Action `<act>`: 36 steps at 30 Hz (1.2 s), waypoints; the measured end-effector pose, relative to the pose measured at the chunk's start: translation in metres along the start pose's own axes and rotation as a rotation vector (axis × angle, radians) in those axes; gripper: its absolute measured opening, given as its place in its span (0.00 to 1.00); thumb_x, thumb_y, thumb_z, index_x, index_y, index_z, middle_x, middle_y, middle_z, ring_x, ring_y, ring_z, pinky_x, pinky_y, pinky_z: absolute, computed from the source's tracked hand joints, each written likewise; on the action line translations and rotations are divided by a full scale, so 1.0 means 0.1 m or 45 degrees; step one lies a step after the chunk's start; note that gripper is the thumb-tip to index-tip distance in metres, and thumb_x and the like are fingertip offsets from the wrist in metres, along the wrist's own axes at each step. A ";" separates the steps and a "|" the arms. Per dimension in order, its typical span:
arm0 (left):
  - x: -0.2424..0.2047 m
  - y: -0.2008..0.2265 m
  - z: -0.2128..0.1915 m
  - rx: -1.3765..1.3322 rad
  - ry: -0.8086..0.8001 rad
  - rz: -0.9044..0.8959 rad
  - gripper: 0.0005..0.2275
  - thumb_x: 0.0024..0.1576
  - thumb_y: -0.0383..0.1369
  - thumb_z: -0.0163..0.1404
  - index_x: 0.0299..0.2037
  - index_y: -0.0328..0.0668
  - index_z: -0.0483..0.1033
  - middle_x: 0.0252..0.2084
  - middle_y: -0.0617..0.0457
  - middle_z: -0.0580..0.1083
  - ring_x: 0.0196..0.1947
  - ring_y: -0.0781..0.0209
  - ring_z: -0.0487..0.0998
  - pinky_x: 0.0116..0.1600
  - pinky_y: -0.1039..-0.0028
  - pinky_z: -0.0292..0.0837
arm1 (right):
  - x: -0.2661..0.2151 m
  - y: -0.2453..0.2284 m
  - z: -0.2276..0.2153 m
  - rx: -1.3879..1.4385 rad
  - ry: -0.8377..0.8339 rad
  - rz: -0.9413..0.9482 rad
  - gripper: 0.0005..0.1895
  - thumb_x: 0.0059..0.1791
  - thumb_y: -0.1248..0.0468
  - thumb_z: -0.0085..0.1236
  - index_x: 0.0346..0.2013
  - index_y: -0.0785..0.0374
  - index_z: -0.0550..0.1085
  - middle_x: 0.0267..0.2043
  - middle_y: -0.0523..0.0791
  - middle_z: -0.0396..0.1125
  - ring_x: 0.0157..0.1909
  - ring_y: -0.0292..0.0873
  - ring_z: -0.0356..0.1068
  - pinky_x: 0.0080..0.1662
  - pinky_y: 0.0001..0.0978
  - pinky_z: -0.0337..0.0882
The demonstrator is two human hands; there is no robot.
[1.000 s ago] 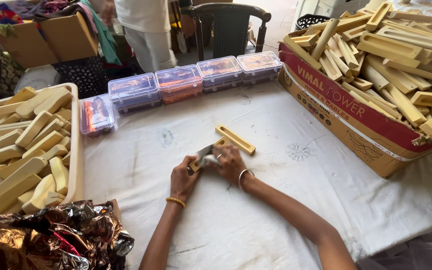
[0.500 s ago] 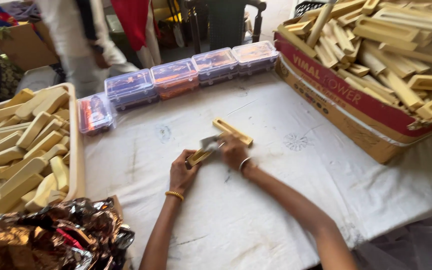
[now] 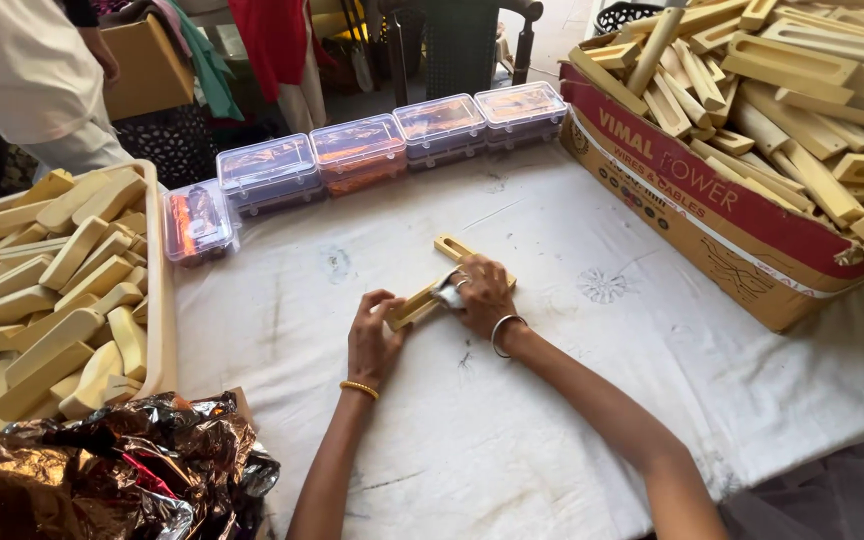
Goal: The person wraps a wooden item in copper foil, rolls it tightly, and places it into a clear plastic container. Then they pick up another wooden item and wipe it with a cloth, polishing its surface.
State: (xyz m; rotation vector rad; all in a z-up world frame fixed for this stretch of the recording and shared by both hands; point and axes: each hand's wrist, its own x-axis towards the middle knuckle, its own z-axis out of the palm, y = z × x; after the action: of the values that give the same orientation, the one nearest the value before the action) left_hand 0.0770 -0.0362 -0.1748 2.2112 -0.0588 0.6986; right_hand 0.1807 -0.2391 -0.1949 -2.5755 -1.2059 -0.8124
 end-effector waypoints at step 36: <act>-0.01 -0.06 0.02 0.036 0.094 0.338 0.21 0.39 0.24 0.62 0.46 0.42 0.77 0.46 0.48 0.80 0.44 0.50 0.83 0.48 0.66 0.81 | -0.05 -0.37 -0.21 0.339 0.119 -0.086 0.28 0.44 0.43 0.64 0.51 0.56 0.77 0.74 0.61 0.49 0.75 0.63 0.45 0.70 0.62 0.48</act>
State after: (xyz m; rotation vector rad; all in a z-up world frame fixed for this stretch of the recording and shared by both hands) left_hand 0.0791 -0.0339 -0.1807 2.2248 -0.3110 0.9301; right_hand 0.1417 -0.2267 -0.1826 -2.2717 -1.2836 -0.7211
